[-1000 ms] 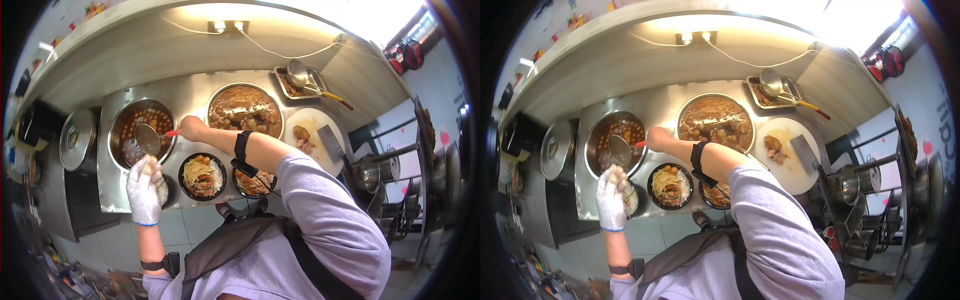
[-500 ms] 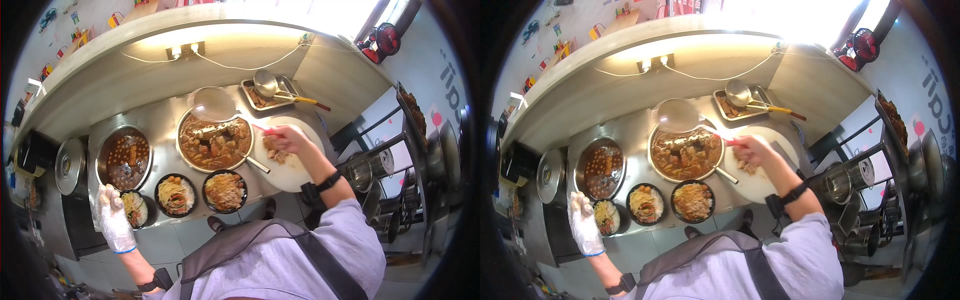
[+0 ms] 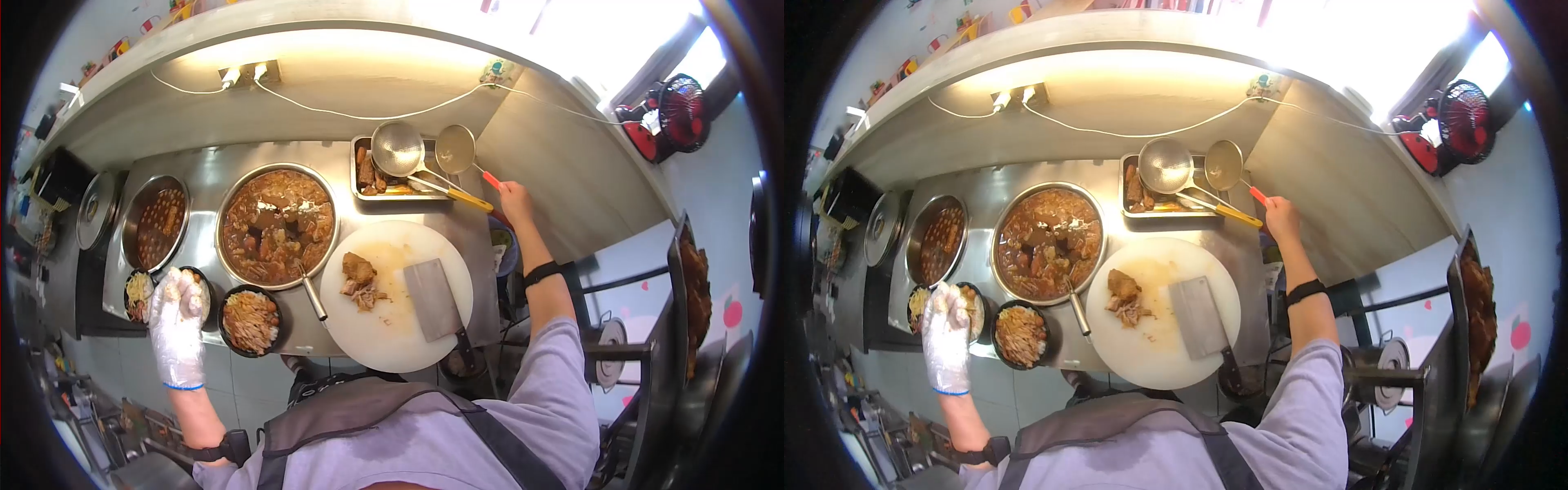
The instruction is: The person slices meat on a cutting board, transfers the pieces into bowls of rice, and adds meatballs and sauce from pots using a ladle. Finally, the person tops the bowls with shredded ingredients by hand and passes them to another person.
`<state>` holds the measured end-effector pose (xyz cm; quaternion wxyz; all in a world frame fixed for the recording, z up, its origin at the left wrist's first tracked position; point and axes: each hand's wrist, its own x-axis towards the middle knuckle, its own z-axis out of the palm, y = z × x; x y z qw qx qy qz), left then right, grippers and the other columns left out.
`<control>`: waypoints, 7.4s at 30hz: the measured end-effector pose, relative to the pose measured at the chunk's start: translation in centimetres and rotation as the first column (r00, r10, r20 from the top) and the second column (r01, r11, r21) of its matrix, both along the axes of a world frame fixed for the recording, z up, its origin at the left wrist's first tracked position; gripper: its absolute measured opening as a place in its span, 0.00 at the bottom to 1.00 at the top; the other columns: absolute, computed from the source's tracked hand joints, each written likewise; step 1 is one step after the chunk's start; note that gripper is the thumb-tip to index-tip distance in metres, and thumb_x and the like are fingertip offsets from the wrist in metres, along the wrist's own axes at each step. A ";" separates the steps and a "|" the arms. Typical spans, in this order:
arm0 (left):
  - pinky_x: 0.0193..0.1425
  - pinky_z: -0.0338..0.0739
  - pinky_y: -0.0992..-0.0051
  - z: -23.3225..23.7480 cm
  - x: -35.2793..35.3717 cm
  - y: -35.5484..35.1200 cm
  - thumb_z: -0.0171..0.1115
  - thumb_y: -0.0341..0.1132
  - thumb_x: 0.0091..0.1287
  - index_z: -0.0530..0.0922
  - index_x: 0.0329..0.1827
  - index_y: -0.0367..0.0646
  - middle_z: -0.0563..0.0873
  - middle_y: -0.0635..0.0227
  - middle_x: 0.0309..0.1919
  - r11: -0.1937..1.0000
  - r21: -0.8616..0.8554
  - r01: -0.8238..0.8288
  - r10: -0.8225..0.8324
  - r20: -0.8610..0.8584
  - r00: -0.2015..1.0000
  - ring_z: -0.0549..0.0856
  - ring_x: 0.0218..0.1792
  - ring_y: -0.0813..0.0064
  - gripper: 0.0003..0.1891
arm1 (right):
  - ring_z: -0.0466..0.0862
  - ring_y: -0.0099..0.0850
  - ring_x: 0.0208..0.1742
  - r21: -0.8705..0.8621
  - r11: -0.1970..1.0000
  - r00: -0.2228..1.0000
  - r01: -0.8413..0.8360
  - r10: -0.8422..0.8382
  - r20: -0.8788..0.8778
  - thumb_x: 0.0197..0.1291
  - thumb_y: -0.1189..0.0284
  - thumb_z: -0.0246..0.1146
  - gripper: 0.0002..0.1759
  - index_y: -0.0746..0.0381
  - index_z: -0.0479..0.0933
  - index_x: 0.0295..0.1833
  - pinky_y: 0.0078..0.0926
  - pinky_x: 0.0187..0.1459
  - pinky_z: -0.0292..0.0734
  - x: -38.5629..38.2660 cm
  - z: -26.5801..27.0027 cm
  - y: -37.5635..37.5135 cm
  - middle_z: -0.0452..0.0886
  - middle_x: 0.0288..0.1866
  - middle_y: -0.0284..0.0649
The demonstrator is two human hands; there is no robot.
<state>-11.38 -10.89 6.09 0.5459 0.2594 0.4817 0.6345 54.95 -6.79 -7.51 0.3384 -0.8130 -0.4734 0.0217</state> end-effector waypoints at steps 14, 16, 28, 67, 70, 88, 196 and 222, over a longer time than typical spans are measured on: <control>0.56 0.82 0.75 2.4 13.2 -1.4 0.58 0.39 0.77 0.75 0.64 0.32 0.86 0.59 0.52 0.893 -0.158 0.422 -0.451 -0.303 0.840 0.86 0.50 0.73 0.20 | 0.82 0.46 0.55 -0.087 0.970 0.947 -0.227 0.241 0.213 0.68 0.58 0.62 0.21 0.63 0.83 0.55 0.42 0.59 0.76 5.4 -9.1 6.3 0.84 0.53 0.50; 0.55 0.82 0.76 2.9 13.7 -1.2 0.61 0.41 0.75 0.76 0.63 0.34 0.85 0.61 0.52 0.911 -0.180 0.372 -0.410 -0.282 0.867 0.85 0.49 0.74 0.21 | 0.80 0.46 0.58 0.013 0.987 0.947 -0.158 0.147 0.285 0.69 0.58 0.62 0.21 0.63 0.83 0.56 0.43 0.61 0.74 2.4 -6.9 5.4 0.82 0.57 0.50; 0.55 0.82 0.74 0.6 13.5 1.1 0.58 0.35 0.74 0.79 0.61 0.35 0.86 0.63 0.51 0.763 -0.087 0.641 -0.623 -0.366 0.691 0.86 0.48 0.75 0.17 | 0.83 0.41 0.50 -0.088 0.882 0.772 -0.464 0.354 -0.527 0.64 0.72 0.67 0.20 0.64 0.76 0.60 0.37 0.53 0.79 -26.7 2.1 -13.9 0.82 0.52 0.47; 0.58 0.78 0.57 -16.0 24.9 -4.4 0.65 0.40 0.61 0.82 0.47 0.37 0.85 0.45 0.45 0.658 -0.561 0.502 -0.587 -0.800 -0.124 0.84 0.50 0.48 0.17 | 0.84 0.61 0.43 -0.156 0.936 0.843 -0.315 0.201 -0.499 0.60 0.70 0.63 0.18 0.70 0.69 0.50 0.50 0.44 0.78 -18.1 -1.8 -28.7 0.82 0.37 0.62; 0.58 0.78 0.57 -16.6 24.7 -5.8 0.65 0.40 0.61 0.82 0.47 0.37 0.85 0.45 0.45 0.750 -0.363 0.553 -0.360 -0.925 -0.118 0.84 0.50 0.47 0.17 | 0.84 0.62 0.43 -0.032 0.963 0.873 -0.268 0.228 -0.432 0.63 0.68 0.64 0.17 0.68 0.70 0.50 0.51 0.44 0.78 -20.2 -1.3 -28.2 0.83 0.37 0.61; 0.54 0.80 0.58 -15.7 22.0 -7.5 0.70 0.29 0.53 0.83 0.48 0.31 0.86 0.40 0.42 0.695 -0.328 0.640 -0.521 -0.843 0.134 0.86 0.48 0.46 0.19 | 0.84 0.61 0.34 -0.392 0.808 0.898 -0.440 0.399 -0.186 0.69 0.67 0.60 0.15 0.67 0.65 0.48 0.56 0.37 0.79 -25.3 -1.2 -23.4 0.82 0.29 0.60; 0.47 0.78 0.54 -15.1 21.5 -6.8 0.60 0.27 0.55 0.81 0.28 0.37 0.83 0.47 0.30 0.557 -0.215 0.802 -0.040 -0.972 -0.233 0.84 0.39 0.46 0.03 | 0.83 0.63 0.34 -0.409 0.852 0.931 -0.328 0.218 -0.293 0.69 0.69 0.59 0.13 0.67 0.64 0.45 0.58 0.37 0.77 -29.7 0.2 -24.1 0.82 0.29 0.60; 0.46 0.78 0.51 -14.9 21.5 -8.1 0.65 0.33 0.56 0.81 0.26 0.37 0.83 0.44 0.30 0.571 -0.323 0.755 -0.137 -0.944 -0.300 0.83 0.38 0.43 0.08 | 0.86 0.59 0.35 -0.425 0.785 0.876 -0.450 0.295 -0.382 0.69 0.72 0.53 0.09 0.68 0.65 0.46 0.55 0.38 0.81 -28.7 1.2 -28.5 0.84 0.31 0.60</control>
